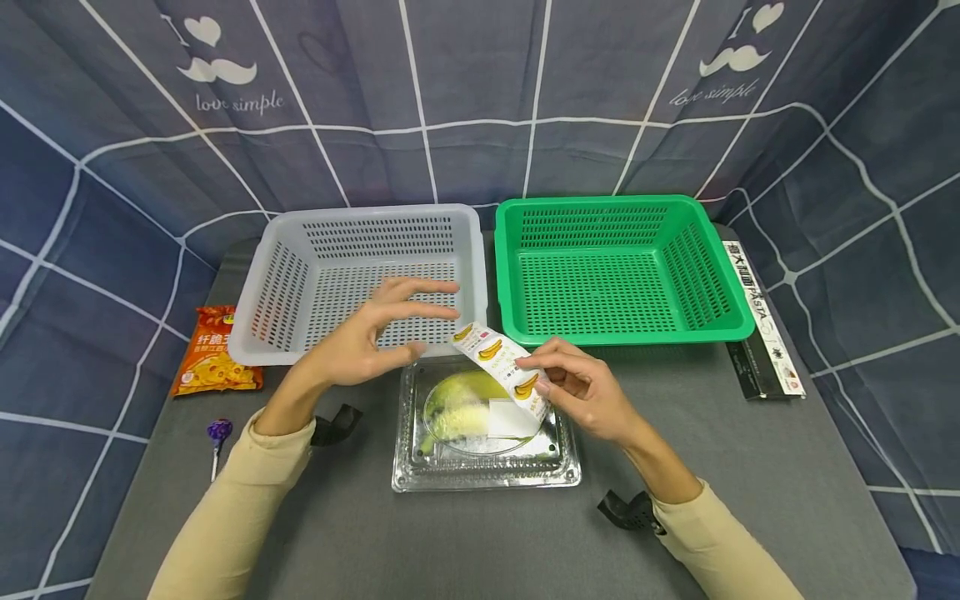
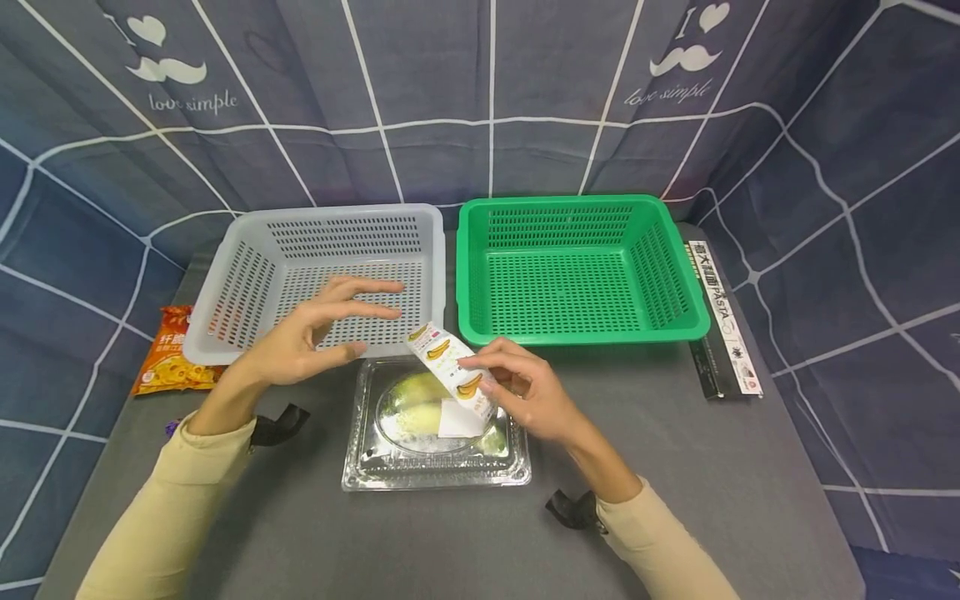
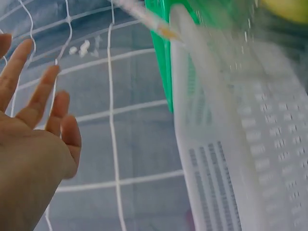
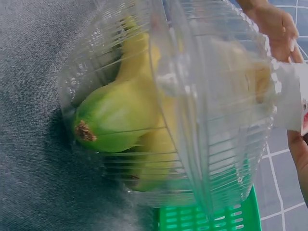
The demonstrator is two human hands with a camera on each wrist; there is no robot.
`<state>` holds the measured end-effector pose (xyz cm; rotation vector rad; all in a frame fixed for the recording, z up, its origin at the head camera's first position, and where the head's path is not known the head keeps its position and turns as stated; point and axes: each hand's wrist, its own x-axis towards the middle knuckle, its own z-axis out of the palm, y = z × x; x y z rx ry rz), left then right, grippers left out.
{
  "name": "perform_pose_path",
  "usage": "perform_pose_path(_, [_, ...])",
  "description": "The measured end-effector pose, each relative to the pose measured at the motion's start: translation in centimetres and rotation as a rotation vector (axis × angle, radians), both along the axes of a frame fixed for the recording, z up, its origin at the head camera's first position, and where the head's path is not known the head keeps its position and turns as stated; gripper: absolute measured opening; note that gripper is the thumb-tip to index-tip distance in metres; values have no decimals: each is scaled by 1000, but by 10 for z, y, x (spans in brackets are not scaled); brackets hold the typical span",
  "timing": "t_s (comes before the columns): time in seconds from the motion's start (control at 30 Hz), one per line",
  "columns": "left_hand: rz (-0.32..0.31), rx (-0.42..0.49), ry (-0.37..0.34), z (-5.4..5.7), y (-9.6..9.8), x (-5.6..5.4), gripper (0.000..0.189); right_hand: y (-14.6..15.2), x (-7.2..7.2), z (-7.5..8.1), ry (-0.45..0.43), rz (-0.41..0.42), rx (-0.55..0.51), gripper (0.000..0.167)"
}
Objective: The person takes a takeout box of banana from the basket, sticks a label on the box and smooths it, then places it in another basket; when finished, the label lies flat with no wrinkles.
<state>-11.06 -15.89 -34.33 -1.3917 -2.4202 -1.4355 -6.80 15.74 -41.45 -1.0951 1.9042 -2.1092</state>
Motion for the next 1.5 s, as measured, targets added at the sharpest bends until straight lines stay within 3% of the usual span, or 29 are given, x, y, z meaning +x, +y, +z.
perform_pose_path(0.17, [-158, 43, -84, 0, 18, 16, 44, -1, 0, 4, 1, -32, 15, 39])
perform_pose_path(0.27, [-204, 21, -111, -2, 28, 25, 43, -2, 0, 5, -7, -38, 12, 42])
perform_pose_path(0.47, [-201, -2, -126, -9, 37, 31, 46, -5, -1, 8, 14, -13, -9, 49])
perform_pose_path(0.9, [-189, 36, -127, -14, 41, 32, 41, -6, 0, 10, 25, -13, -8, 52])
perform_pose_path(1.17, [-203, 46, -157, -17, 43, 32, 49, -7, 1, 9, 17, -13, -20, 54])
perform_pose_path(1.3, [-217, 108, -202, -14, 43, 33, 51, -7, 1, 9, 14, -49, -85, 54])
perform_pose_path(1.5, [-262, 299, -368, -7, 31, 36, 41, 1, -4, 12, 85, -97, -202, 46])
